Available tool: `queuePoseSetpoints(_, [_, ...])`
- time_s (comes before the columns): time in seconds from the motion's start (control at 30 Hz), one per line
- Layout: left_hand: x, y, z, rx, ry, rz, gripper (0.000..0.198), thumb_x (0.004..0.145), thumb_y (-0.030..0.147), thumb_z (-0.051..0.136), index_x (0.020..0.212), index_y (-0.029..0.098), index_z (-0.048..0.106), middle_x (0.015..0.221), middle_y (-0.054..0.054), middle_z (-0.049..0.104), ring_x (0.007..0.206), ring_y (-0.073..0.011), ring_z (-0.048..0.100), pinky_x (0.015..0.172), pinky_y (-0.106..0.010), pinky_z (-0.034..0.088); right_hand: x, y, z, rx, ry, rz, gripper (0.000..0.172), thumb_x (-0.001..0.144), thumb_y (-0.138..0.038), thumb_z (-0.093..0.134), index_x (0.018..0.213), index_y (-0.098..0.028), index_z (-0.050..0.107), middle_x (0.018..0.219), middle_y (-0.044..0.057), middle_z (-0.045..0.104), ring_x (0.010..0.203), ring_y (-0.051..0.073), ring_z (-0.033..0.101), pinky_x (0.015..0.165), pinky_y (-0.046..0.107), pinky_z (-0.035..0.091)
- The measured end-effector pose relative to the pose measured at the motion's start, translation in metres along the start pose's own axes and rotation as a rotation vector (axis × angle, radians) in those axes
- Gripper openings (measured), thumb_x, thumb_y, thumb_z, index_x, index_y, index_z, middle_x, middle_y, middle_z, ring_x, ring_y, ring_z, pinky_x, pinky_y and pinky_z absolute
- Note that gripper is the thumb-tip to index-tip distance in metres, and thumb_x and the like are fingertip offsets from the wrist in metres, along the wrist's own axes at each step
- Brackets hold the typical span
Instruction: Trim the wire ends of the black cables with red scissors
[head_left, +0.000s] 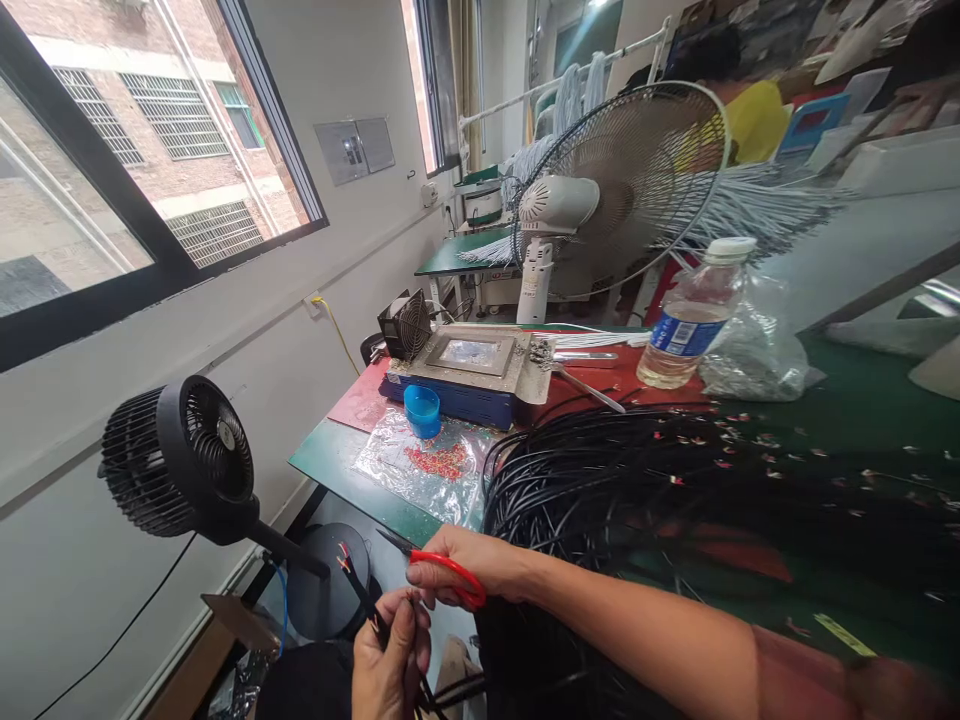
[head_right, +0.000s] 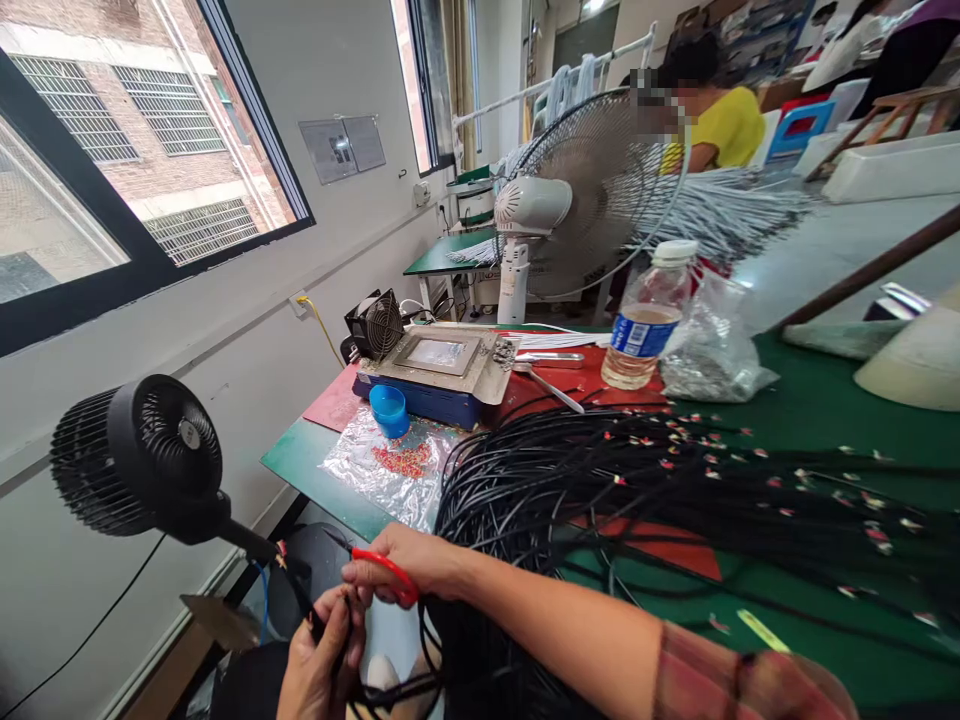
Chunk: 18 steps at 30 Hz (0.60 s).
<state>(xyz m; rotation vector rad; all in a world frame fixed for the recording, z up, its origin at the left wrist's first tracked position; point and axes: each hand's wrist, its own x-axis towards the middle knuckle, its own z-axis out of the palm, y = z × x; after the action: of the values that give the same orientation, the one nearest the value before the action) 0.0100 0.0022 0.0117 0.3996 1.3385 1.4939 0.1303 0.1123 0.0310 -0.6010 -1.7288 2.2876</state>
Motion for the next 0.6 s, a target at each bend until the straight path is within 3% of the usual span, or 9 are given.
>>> queuePoseSetpoints(0.3, [0.003,-0.002,-0.003,0.03,0.064,-0.007,0.036,0.055,0.041,0.073,0.073,0.011,0.064,0.052,0.002,0.057,0.04,-0.0017,0.041,0.04,-0.016,0.031,0.0,-0.001,0.003,-0.094,0.005,-0.002,0.05,0.063,-0.06,0.065,0.059,-0.011,0.055,0.039,-0.007,0.038,0.035,0.003,0.032,0.034,0.016,0.022])
queuePoseSetpoints(0.4, [0.004,-0.002,-0.003,-0.024,0.094,-0.008,0.035,0.054,0.038,0.074,0.075,0.011,0.064,0.052,0.001,0.059,0.045,-0.0037,0.048,0.046,-0.015,0.039,0.0,0.002,0.002,-0.229,0.019,-0.052,0.049,0.068,-0.06,0.061,0.061,-0.012,0.056,0.042,-0.007,0.039,0.038,0.004,0.032,0.037,0.017,0.023])
queuePoseSetpoints(0.5, [0.005,0.001,-0.004,-0.103,0.132,-0.065,0.036,0.052,0.036,0.076,0.077,0.012,0.063,0.052,0.001,0.061,0.043,-0.0041,0.05,0.037,-0.012,0.033,0.004,0.011,0.004,-0.491,0.195,-0.266,0.047,0.072,-0.056,0.06,0.057,-0.012,0.053,0.049,-0.006,0.038,0.045,0.004,0.032,0.042,0.019,0.023])
queuePoseSetpoints(0.6, [0.007,0.006,-0.006,-0.211,0.15,-0.161,0.034,0.055,0.028,0.075,0.081,0.011,0.062,0.056,-0.002,0.065,0.033,0.0004,0.039,0.025,-0.009,0.014,0.007,0.022,0.008,-0.906,0.424,-0.68,0.037,0.081,-0.043,0.055,0.058,-0.014,0.052,0.055,-0.003,0.044,0.051,0.007,0.035,0.047,0.023,0.024])
